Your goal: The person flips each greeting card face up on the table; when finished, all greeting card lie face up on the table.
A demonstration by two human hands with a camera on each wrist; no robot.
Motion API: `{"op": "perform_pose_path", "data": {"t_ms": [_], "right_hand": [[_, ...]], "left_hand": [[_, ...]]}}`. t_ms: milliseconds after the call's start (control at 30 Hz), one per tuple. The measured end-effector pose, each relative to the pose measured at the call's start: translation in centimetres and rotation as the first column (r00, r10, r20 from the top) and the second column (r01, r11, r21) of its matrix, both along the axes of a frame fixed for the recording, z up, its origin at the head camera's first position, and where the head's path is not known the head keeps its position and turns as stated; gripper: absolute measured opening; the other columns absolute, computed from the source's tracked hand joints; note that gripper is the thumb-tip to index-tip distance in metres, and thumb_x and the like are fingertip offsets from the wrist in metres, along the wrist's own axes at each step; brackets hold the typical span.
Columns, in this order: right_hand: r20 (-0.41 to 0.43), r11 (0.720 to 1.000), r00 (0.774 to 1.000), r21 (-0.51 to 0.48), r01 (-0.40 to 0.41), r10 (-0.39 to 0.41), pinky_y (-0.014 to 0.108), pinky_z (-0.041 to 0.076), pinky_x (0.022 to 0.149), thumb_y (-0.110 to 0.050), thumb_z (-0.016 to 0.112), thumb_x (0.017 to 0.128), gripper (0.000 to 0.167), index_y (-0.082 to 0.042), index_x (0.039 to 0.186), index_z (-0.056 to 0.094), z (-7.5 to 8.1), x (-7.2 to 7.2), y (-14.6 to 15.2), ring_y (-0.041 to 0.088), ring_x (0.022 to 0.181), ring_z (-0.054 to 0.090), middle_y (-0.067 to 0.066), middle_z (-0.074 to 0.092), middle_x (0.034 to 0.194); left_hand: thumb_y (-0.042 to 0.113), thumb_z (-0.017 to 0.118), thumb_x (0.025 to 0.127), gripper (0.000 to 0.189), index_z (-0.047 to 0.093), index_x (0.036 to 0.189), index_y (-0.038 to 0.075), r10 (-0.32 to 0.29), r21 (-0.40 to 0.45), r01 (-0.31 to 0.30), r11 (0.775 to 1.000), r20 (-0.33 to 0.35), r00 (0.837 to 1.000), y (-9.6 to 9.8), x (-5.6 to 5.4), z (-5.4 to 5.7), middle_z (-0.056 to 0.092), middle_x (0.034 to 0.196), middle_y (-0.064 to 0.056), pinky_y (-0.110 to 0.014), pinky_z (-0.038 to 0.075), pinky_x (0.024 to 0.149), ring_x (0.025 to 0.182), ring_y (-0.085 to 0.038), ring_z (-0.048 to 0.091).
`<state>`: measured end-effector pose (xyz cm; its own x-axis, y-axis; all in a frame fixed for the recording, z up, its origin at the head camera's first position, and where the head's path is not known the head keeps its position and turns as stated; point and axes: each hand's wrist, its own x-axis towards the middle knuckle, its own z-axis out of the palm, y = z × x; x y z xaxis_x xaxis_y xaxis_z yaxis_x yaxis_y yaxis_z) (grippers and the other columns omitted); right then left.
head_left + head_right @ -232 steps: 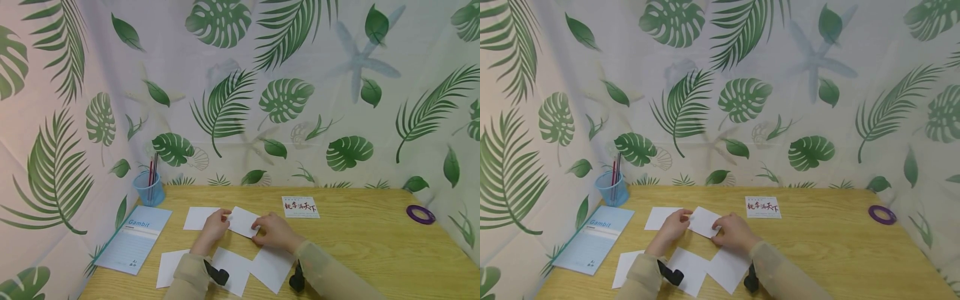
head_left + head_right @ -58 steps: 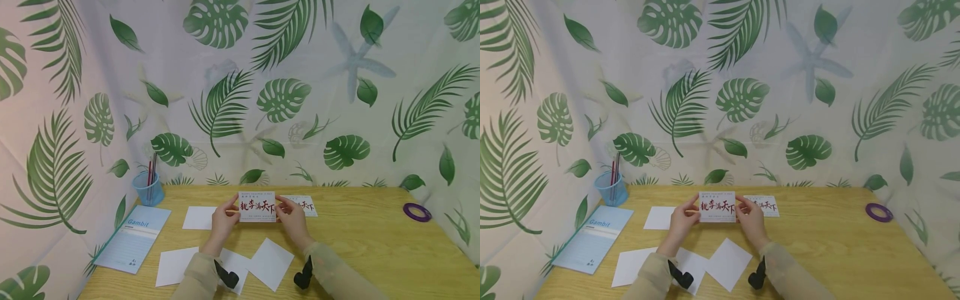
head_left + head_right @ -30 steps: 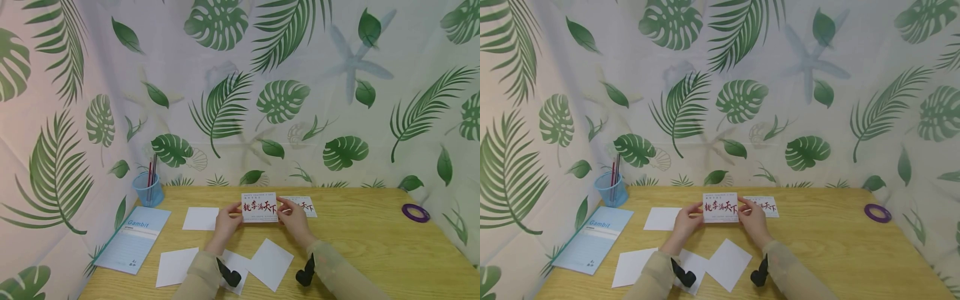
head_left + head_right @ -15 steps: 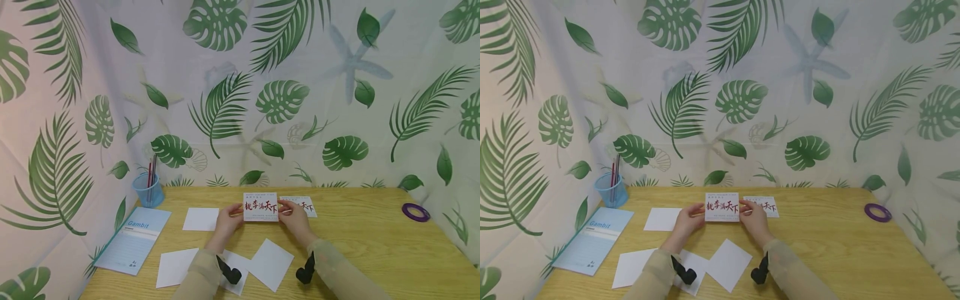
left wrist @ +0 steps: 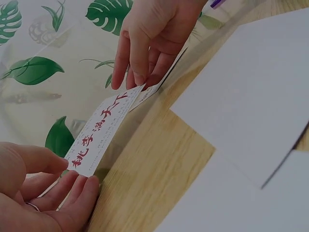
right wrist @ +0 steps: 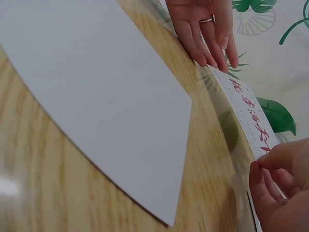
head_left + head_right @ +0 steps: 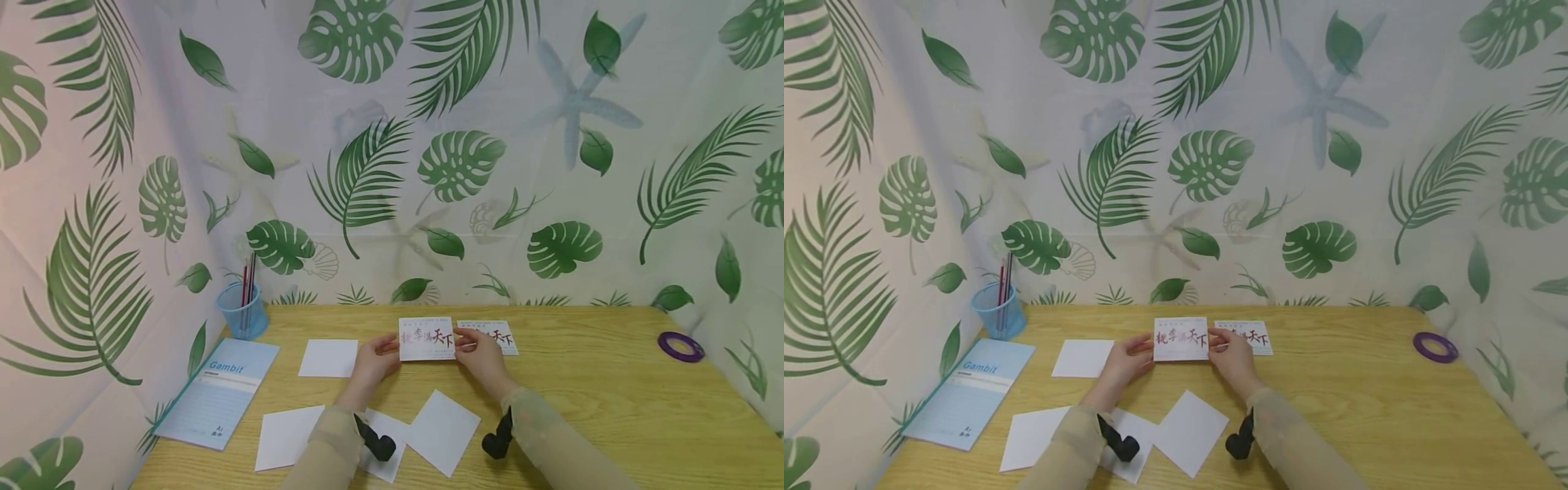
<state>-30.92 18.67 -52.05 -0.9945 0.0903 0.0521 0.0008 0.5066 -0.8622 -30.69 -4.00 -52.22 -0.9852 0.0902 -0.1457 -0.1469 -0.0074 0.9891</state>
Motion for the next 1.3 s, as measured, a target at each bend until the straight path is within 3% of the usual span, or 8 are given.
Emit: {"op": "perform_pose_path", "data": {"t_ms": [133,433,600,867,1133,1300], "right_hand": [[0.008,1.000,1.000,0.010,-0.009,0.009,0.034,0.058,0.082,0.004,0.069,0.084,0.046,0.000,0.129,0.063,-0.1,0.0,0.1,0.026,0.095,0.068,0.018,0.068,0.108],[0.019,1.000,1.000,0.002,0.009,-0.009,0.033,0.058,0.083,0.005,0.069,0.082,0.045,0.002,0.127,0.064,-0.5,-0.5,0.3,0.023,0.094,0.067,0.019,0.070,0.109],[0.039,1.000,0.999,-0.009,0.014,-0.014,0.029,0.058,0.081,0.006,0.069,0.083,0.046,0.001,0.127,0.063,-0.5,-0.6,0.4,0.021,0.094,0.067,0.020,0.070,0.111],[0.066,1.000,0.998,-0.020,0.009,-0.008,0.032,0.059,0.084,0.006,0.069,0.084,0.047,0.001,0.129,0.061,-0.3,-0.5,0.6,0.026,0.098,0.070,0.022,0.070,0.113],[0.047,1.000,0.999,0.007,0.011,-0.012,0.033,0.060,0.082,0.006,0.068,0.082,0.046,0.003,0.128,0.062,-0.4,-0.9,0.9,0.026,0.095,0.071,0.022,0.071,0.110],[0.037,0.999,0.999,0.046,0.016,-0.018,0.038,0.058,0.086,0.002,0.069,0.084,0.045,0.002,0.129,0.061,-0.2,-1.1,1.2,0.030,0.101,0.070,0.020,0.073,0.108]], "left_hand": [[-0.006,0.060,0.090,0.048,0.051,0.137,-0.008,0.017,0.014,-0.018,1.000,0.021,1.000,0.2,-0.7,-0.8,0.060,0.131,-0.027,-0.033,0.058,0.088,0.107,-0.022,0.064],[-0.005,0.056,0.093,0.045,0.052,0.138,-0.006,0.028,0.038,-0.031,0.999,0.095,0.995,0.6,-0.7,0.0,0.060,0.129,-0.023,-0.034,0.056,0.094,0.107,-0.020,0.063],[-0.004,0.055,0.093,0.046,0.050,0.138,-0.008,-0.002,0.009,0.002,1.000,0.095,0.995,0.8,-0.8,0.4,0.058,0.131,-0.026,-0.035,0.055,0.096,0.112,-0.024,0.061],[0.005,0.059,0.093,0.046,0.052,0.138,-0.004,-0.052,-0.111,0.061,0.992,0.082,0.995,0.6,-0.8,0.6,0.059,0.134,-0.023,-0.034,0.053,0.099,0.117,-0.025,0.061],[0.004,0.057,0.095,0.049,0.046,0.141,-0.009,-0.115,-0.083,0.118,0.990,0.043,0.992,0.9,-0.6,0.8,0.053,0.139,-0.027,-0.038,0.050,0.104,0.125,-0.031,0.056],[0.006,0.056,0.096,0.049,0.045,0.142,-0.009,-0.128,-0.077,0.132,0.988,0.048,0.991,1.0,-0.6,0.9,0.052,0.140,-0.026,-0.040,0.048,0.106,0.128,-0.032,0.054]]}}
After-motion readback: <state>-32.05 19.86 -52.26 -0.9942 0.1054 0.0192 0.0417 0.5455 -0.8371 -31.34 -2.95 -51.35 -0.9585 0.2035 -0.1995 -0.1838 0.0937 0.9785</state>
